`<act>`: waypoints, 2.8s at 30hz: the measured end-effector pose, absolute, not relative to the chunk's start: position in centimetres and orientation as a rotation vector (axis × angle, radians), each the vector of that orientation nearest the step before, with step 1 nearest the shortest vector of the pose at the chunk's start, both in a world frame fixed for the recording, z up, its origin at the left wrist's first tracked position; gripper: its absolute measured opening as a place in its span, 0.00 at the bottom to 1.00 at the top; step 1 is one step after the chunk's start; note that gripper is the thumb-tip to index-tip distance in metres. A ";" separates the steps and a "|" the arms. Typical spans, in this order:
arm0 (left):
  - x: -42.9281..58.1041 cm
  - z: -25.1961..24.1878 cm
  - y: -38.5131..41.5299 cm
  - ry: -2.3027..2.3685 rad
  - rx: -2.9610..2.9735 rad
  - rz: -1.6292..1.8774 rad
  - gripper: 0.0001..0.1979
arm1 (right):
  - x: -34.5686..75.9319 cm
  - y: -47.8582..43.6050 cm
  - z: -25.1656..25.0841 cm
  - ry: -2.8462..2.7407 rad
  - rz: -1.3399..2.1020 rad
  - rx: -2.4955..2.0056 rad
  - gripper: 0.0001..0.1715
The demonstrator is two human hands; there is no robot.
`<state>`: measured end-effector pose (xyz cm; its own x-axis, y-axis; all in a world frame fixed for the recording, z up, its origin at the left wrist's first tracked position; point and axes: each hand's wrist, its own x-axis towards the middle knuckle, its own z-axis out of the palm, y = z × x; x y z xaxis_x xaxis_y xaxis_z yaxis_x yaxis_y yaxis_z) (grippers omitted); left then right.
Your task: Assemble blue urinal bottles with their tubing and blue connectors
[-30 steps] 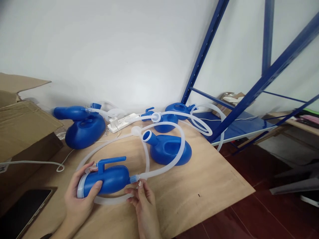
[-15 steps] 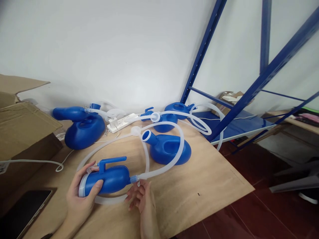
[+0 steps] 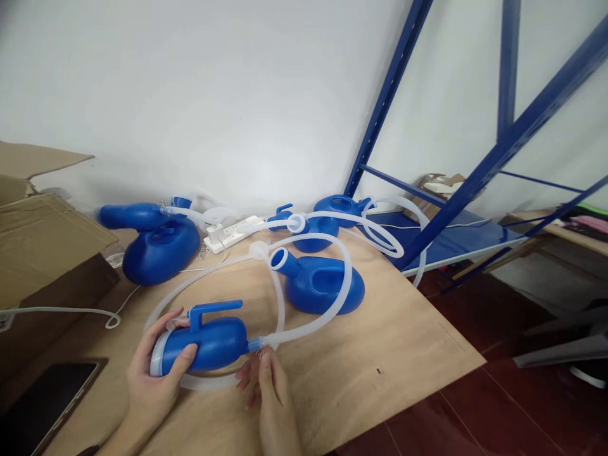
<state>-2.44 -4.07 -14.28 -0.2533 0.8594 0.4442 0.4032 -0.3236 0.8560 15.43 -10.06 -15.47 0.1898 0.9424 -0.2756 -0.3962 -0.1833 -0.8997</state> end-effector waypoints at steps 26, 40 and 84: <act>-2.6 -14.6 -4.0 1.456 1.680 1.640 0.22 | 16.4 -9.2 -15.2 -0.729 1.455 -1.154 0.38; -2.1 -14.8 -4.3 1.463 1.677 1.685 0.23 | 15.9 -9.4 -16.5 -0.810 1.366 -1.319 0.40; -2.2 -14.6 -3.8 1.468 1.605 1.588 0.24 | 17.2 -8.7 -15.6 -0.854 1.415 -1.180 0.36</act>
<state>-2.24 -3.76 -14.56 -0.2259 0.8731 0.4321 0.3623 -0.3364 0.8692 17.17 -8.75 -15.57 0.0436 0.9772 -0.2079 -0.2713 -0.1887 -0.9438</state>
